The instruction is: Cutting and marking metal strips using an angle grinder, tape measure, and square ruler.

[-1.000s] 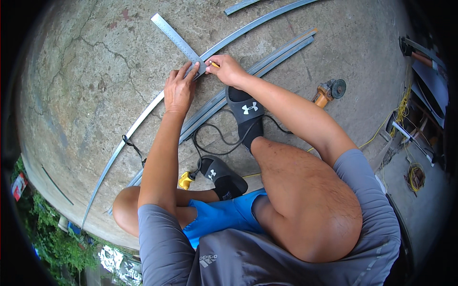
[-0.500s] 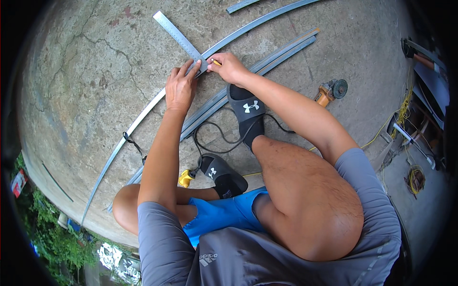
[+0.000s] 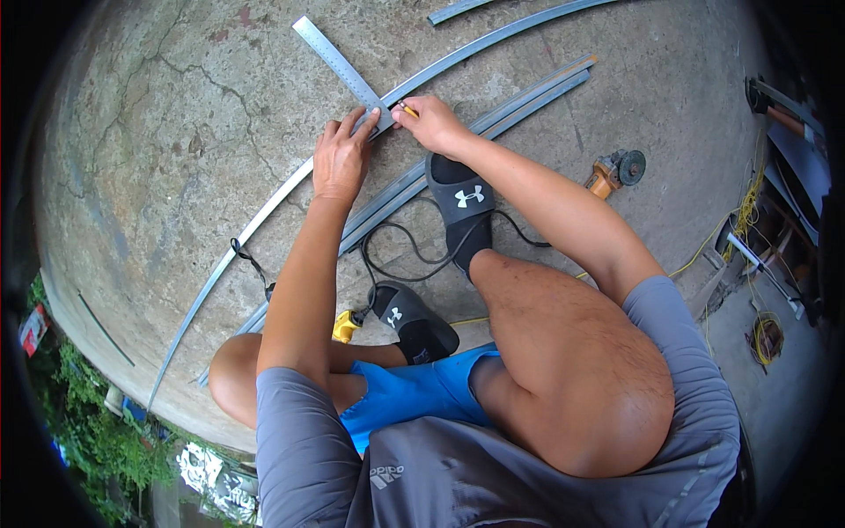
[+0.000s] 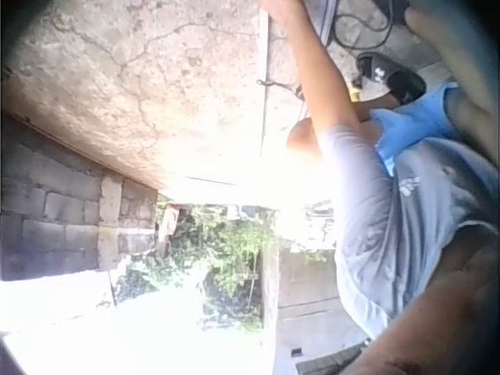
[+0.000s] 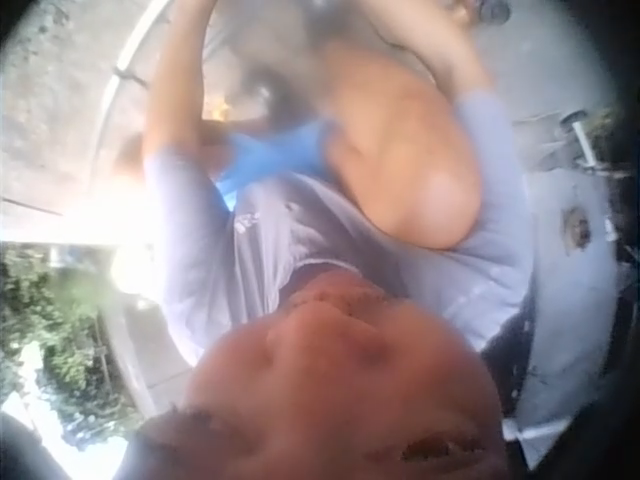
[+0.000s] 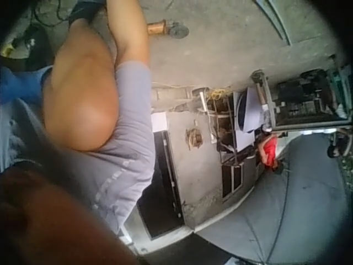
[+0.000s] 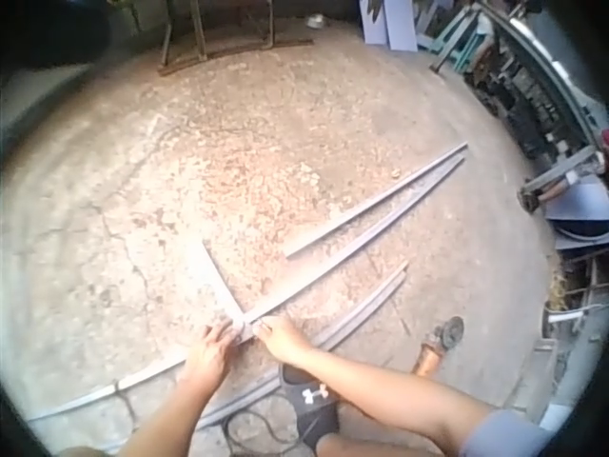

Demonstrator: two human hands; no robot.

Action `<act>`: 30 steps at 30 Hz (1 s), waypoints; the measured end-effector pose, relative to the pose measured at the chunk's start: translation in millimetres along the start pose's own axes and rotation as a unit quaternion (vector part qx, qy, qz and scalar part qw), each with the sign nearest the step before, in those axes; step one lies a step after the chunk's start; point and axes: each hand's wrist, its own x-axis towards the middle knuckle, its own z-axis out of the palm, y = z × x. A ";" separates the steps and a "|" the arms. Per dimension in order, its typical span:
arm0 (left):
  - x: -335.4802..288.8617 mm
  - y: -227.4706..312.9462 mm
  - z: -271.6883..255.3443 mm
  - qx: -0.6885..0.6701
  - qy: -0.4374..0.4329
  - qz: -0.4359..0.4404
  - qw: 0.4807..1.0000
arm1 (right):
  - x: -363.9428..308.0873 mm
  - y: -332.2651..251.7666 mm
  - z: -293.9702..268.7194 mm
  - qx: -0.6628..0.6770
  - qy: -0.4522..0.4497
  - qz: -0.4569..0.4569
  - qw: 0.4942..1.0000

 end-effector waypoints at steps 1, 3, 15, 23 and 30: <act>-0.3 -0.4 0.3 0.000 0.000 -0.001 1.000 | -1.6 -7.3 -4.4 -0.055 0.016 0.004 0.998; -1.8 -3.1 -0.1 0.003 0.002 -0.001 1.000 | -8.4 -24.3 -12.9 -0.074 0.074 -0.069 0.992; -1.5 -1.9 2.6 0.002 0.017 -0.004 1.000 | -21.8 -60.0 -41.8 -0.085 0.078 -0.198 0.973; -3.3 -1.4 -4.5 -0.013 0.010 -0.021 1.000 | -30.0 -67.8 -37.8 -0.119 0.052 -0.198 0.972; -2.0 0.5 -6.5 -0.033 -0.009 -0.024 0.999 | -32.8 -70.8 -42.3 -0.100 0.035 -0.191 0.976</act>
